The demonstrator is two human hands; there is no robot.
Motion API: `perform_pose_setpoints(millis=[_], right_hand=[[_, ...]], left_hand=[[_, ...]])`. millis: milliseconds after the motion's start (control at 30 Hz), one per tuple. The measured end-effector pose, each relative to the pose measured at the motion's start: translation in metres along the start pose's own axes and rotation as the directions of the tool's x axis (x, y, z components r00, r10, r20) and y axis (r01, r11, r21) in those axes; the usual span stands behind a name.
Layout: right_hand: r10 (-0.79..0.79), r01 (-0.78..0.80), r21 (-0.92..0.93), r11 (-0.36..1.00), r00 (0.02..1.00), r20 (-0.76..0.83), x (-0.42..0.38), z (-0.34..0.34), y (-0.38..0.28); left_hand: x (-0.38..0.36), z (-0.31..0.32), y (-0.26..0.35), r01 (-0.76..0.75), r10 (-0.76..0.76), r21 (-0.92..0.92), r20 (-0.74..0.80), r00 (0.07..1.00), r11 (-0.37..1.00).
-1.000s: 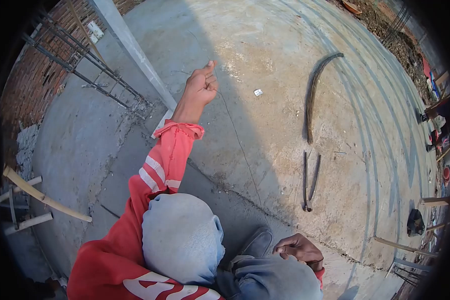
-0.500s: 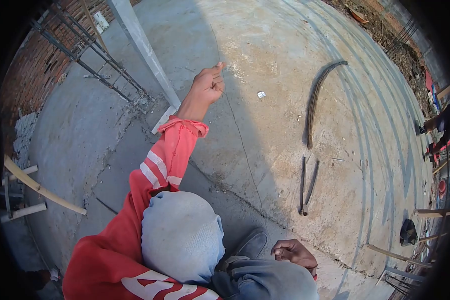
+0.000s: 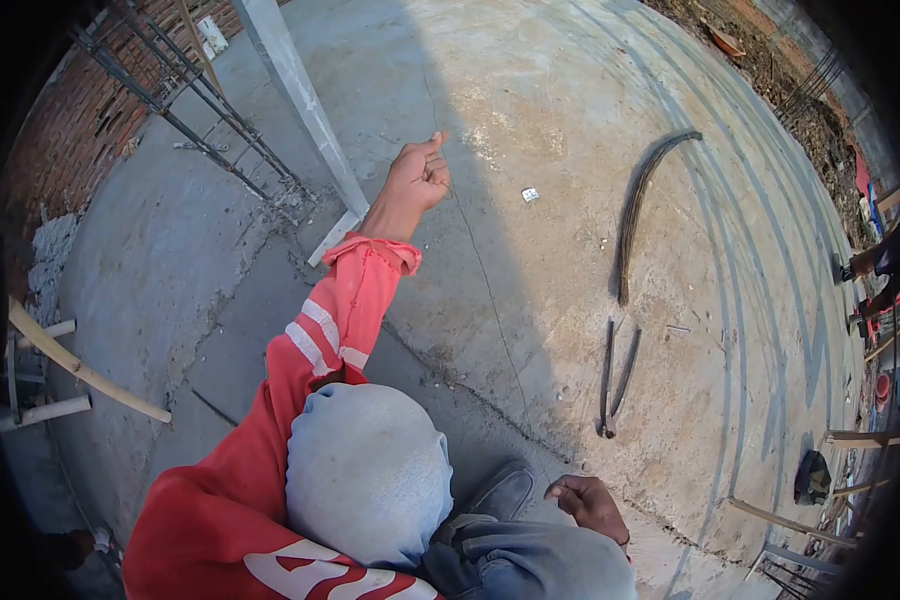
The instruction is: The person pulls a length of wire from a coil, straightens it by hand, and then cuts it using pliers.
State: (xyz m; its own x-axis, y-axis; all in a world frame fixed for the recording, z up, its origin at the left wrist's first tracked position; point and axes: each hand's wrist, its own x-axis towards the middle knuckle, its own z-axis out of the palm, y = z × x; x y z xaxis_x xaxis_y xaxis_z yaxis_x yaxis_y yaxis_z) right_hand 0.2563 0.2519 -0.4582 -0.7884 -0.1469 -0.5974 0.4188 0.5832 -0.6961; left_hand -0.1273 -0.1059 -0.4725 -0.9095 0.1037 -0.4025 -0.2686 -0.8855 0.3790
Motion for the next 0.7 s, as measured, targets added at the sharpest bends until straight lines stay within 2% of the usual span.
perform_pose_setpoints(millis=[33,67,100,133,200,267,300,333,367,400,433,500,533,567,633,667,700], right_hand=[[0.016,-0.154,0.285,0.946,0.902,0.432,-0.006,-0.007,-0.009],[-0.303,0.089,0.516,0.852,0.887,0.347,-0.013,-0.006,0.010],[-0.302,0.087,0.515,0.853,0.887,0.349,-0.013,-0.008,0.026],[-0.326,0.077,0.706,0.704,0.918,0.226,-0.013,-0.010,0.035],[-0.275,0.113,0.949,0.293,0.961,-0.029,-0.015,-0.013,0.046],[-0.112,0.212,0.962,-0.173,0.966,-0.233,-0.010,-0.014,0.054],[-0.114,0.210,0.962,-0.172,0.966,-0.231,-0.005,-0.010,0.057],[0.061,0.171,0.963,0.208,0.980,-0.188,0.001,-0.004,0.059],[0.240,0.043,0.837,0.545,0.949,-0.205,0.005,0.002,0.060],[0.228,0.015,0.632,0.775,0.926,-0.302,0.008,0.011,0.063],[0.229,0.014,0.633,0.774,0.926,-0.300,0.009,0.016,0.067],[0.113,0.014,0.364,0.931,0.938,-0.327,0.009,0.023,0.072],[0.227,-0.146,0.759,0.635,0.974,-0.002,-0.001,0.018,0.061],[0.226,-0.144,0.761,0.633,0.974,-0.003,-0.003,0.020,0.072],[-0.126,-0.064,0.896,0.439,0.983,0.131,-0.012,0.026,0.096],[-0.093,-0.146,0.913,0.380,0.976,0.195,-0.012,0.026,0.098],[-0.089,-0.143,0.916,0.376,0.978,0.189,-0.013,0.028,0.097]], left_hand=[[0.000,-0.002,0.003,0.010,-0.010,-0.010,-0.002,1.000,1.000],[0.001,-0.005,0.004,0.018,-0.018,-0.021,-0.006,1.000,1.000],[0.003,-0.008,0.005,0.019,-0.019,-0.022,-0.007,1.000,1.000],[0.006,-0.010,0.006,0.067,-0.066,-0.043,0.023,0.998,0.997],[0.008,-0.011,0.004,0.121,-0.117,-0.064,0.056,0.992,0.991],[0.007,-0.009,-0.001,0.075,-0.070,-0.070,0.076,0.995,0.995],[0.005,-0.006,-0.002,0.072,-0.067,-0.071,0.075,0.995,0.995],[0.002,-0.004,-0.003,0.049,-0.046,-0.040,0.065,0.997,0.998],[0.000,-0.002,-0.005,0.028,-0.027,-0.009,0.055,0.998,1.000],[0.000,-0.004,-0.010,0.028,-0.027,-0.009,0.051,0.998,1.000],[0.000,-0.005,-0.015,0.037,-0.039,0.027,0.068,0.997,0.999],[0.001,-0.007,-0.016,0.046,-0.051,0.064,0.085,0.995,0.997],[0.002,-0.008,-0.011,0.013,-0.018,0.048,0.100,0.995,0.999],[0.002,-0.008,-0.008,-0.019,0.015,0.031,0.116,0.993,0.999],[0.002,-0.008,-0.008,-0.009,0.004,0.039,0.131,0.991,0.999],[0.001,-0.008,-0.011,0.005,-0.012,0.050,0.146,0.989,0.999],[0.002,-0.007,-0.014,0.013,-0.021,0.052,0.149,0.989,0.999]])
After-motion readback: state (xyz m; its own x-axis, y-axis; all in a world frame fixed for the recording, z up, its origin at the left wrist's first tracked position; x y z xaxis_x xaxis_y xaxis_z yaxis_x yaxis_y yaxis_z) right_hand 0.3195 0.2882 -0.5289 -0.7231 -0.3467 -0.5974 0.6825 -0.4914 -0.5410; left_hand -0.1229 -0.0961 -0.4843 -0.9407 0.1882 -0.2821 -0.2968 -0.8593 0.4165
